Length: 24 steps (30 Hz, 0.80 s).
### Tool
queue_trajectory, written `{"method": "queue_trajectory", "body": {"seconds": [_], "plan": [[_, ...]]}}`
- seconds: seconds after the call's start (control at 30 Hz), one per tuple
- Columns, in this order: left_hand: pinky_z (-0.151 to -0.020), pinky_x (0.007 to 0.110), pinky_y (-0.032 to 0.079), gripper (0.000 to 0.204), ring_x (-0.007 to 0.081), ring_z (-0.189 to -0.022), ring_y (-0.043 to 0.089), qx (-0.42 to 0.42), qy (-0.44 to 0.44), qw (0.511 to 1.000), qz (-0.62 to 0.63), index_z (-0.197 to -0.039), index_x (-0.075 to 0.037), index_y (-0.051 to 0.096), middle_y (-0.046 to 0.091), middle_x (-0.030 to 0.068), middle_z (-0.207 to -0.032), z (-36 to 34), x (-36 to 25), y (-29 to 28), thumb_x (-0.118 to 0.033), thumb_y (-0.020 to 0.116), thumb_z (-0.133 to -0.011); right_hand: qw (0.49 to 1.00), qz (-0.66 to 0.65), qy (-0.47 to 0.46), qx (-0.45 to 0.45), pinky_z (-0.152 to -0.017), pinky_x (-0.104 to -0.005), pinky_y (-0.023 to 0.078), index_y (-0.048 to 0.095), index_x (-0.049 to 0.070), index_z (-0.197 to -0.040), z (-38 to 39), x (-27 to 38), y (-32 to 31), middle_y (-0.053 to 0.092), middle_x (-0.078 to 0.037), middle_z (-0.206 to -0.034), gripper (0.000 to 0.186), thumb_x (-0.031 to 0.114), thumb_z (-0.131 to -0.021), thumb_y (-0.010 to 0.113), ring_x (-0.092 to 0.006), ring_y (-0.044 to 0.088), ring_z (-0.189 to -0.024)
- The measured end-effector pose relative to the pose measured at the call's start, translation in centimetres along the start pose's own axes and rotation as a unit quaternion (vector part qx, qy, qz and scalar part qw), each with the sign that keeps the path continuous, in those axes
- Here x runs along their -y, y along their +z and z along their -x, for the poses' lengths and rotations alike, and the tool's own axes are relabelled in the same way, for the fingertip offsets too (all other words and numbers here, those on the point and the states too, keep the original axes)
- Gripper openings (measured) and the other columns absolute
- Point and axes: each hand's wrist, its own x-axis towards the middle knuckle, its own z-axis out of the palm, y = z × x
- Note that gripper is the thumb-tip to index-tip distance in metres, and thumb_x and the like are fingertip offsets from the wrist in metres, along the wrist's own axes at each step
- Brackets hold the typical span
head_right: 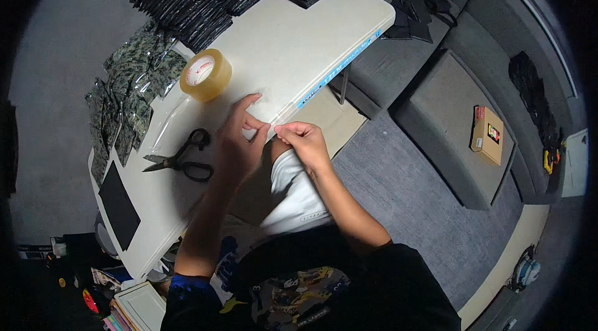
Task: The recorder is packaging small green items into black padded mailers using tape and scissors.
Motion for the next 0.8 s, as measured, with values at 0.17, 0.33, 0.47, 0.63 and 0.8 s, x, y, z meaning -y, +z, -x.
{"method": "queue_trajectory", "body": {"seconds": [0.17,0.33,0.47,0.63,0.8], "plan": [[-0.079,0.039,0.056,0.063,0.0262,-0.08,0.069,0.006,-0.005,1.0,-0.001,-0.139,-0.003,0.056,0.066,0.0097,-0.08,0.0,-0.2,-0.3,0.007,0.077,-0.081,0.993,0.109,-0.031,0.032,-0.072,-0.0239,0.049,0.077,0.0,-0.093,-0.6,0.4,-0.7,0.072,-0.002,-0.081,0.019,0.019,-0.096,0.08,-0.0072,0.061,-0.072],[-0.079,0.039,0.056,0.063,0.0268,-0.08,0.069,0.002,0.004,1.0,-0.003,-0.139,-0.003,0.056,0.066,0.0101,-0.081,0.0,-0.2,-0.2,0.007,0.077,-0.081,0.987,0.155,-0.039,0.013,-0.065,-0.023,0.047,0.069,0.006,-0.08,-1.5,-0.4,-1.9,0.067,0.001,-0.075,0.023,0.018,-0.093,0.083,-0.0061,0.059,-0.068],[-0.08,0.04,0.058,0.063,0.027,-0.084,0.07,0.004,-0.006,1.0,0.004,-0.14,-0.004,0.056,0.068,0.0105,-0.086,-0.2,0.0,-0.7,0.007,0.076,-0.082,0.988,0.14,-0.055,-0.019,-0.059,-0.0218,0.043,0.057,0.011,-0.072,-1.2,-0.4,-1.4,0.061,0.004,-0.07,0.035,0.015,-0.089,0.087,-0.005,0.055,-0.062],[-0.081,0.039,0.059,0.061,0.0269,-0.091,0.07,-0.056,0.011,0.997,-0.061,-0.141,-0.006,0.056,0.07,0.0127,-0.095,-0.7,-0.9,-3.1,0.003,0.075,-0.084,0.958,0.252,-0.135,-0.019,-0.06,-0.0219,0.04,0.056,0.01,-0.073,-0.5,-0.5,-1.7,0.058,0.006,-0.071,0.034,0.012,-0.088,0.086,-0.0033,0.05,-0.064],[-0.08,0.031,0.053,0.05,0.0143,-0.087,0.063,-0.007,-0.144,0.933,0.331,-0.143,-0.001,0.056,0.066,0.0082,-0.1,1.1,-0.7,-6.7,-0.026,0.065,-0.102,0.963,0.213,-0.163,0.023,-0.061,-0.0198,0.042,0.064,0.006,-0.083,3.3,1.8,1.0,0.061,0.005,-0.075,0.02,0.007,-0.092,0.082,-0.0016,0.05,-0.067]]}}
